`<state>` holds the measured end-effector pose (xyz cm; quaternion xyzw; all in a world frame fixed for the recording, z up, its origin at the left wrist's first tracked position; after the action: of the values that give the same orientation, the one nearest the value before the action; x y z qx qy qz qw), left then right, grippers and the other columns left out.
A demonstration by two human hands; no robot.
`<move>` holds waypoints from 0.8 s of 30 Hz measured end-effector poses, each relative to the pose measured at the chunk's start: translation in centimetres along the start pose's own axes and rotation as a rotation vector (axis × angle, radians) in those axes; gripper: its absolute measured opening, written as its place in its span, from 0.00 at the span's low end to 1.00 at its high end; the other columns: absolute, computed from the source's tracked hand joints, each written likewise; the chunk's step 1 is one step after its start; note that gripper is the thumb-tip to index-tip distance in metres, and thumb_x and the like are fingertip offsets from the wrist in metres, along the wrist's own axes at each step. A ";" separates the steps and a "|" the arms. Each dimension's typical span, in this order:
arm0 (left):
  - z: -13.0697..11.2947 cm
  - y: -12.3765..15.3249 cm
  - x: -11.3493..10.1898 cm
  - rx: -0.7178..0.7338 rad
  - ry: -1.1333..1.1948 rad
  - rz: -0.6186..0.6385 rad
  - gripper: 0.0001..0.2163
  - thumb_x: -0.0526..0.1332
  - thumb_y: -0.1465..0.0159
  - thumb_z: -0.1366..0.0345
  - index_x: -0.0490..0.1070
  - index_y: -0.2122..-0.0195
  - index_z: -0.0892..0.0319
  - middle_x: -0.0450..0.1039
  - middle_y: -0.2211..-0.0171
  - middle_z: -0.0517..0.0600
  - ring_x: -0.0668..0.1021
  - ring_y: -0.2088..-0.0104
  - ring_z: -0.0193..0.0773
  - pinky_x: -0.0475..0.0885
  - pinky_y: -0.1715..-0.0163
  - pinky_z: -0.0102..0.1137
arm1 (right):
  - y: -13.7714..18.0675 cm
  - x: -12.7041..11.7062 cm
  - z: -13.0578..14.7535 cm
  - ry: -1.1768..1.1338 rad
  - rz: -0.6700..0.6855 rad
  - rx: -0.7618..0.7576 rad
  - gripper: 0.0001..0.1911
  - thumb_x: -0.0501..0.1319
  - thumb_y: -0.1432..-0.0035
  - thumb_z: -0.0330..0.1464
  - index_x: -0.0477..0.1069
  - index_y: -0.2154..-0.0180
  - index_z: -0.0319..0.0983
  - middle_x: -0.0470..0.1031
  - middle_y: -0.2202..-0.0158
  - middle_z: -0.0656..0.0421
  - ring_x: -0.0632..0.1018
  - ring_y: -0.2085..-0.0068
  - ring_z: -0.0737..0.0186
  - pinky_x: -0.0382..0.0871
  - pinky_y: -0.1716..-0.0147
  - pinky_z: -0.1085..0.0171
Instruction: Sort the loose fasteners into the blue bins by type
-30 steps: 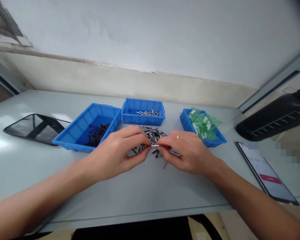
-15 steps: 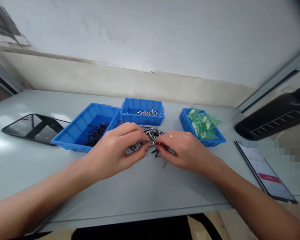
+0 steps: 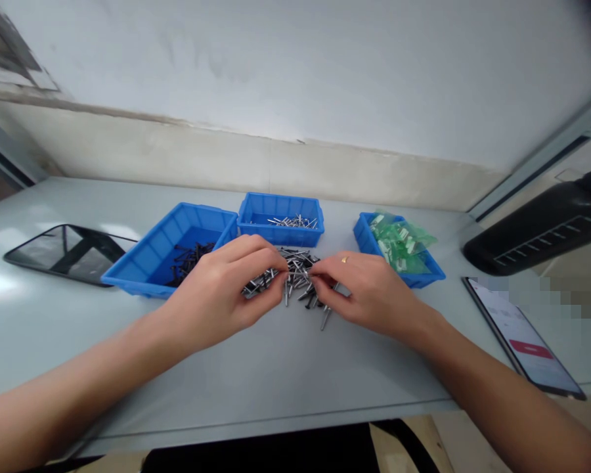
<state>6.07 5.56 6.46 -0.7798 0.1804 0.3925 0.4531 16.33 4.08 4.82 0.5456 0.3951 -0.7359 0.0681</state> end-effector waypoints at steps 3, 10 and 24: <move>0.5 0.0 0.4 -0.029 -0.014 0.028 0.04 0.56 0.38 0.69 0.70 0.65 0.61 0.70 0.66 0.48 0.73 0.65 0.33 0.68 0.64 0.28 | 0.0 -0.7 0.1 0.019 -0.058 -0.015 0.08 0.53 0.40 0.29 0.70 0.67 0.37 0.72 0.76 0.61 0.70 0.75 0.68 0.59 0.74 0.67; 0.0 0.1 2.3 0.033 0.032 0.167 0.05 0.55 0.36 0.68 0.70 0.63 0.59 0.70 0.66 0.47 0.73 0.63 0.33 0.68 0.63 0.28 | 0.6 -2.5 1.6 -0.023 -0.226 -0.162 0.04 0.57 0.41 0.28 0.70 0.64 0.37 0.70 0.77 0.64 0.68 0.75 0.71 0.61 0.73 0.69; -0.2 -0.1 0.6 0.008 0.044 0.053 0.03 0.57 0.39 0.70 0.69 0.67 0.61 0.70 0.69 0.47 0.73 0.67 0.31 0.68 0.66 0.26 | 0.2 -2.4 0.6 -0.044 -0.185 -0.072 0.07 0.55 0.39 0.28 0.70 0.62 0.36 0.74 0.72 0.61 0.71 0.73 0.70 0.62 0.71 0.69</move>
<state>6.64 5.47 6.10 -0.7813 0.2125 0.3866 0.4416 16.96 2.80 6.83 0.4876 0.4684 -0.7363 0.0282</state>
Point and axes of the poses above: each hand's wrist, its own y-axis away from the middle knuckle, its own x-axis out of the palm, z = x × y, the point moved 10 cm from there along -y, towards the middle knuckle
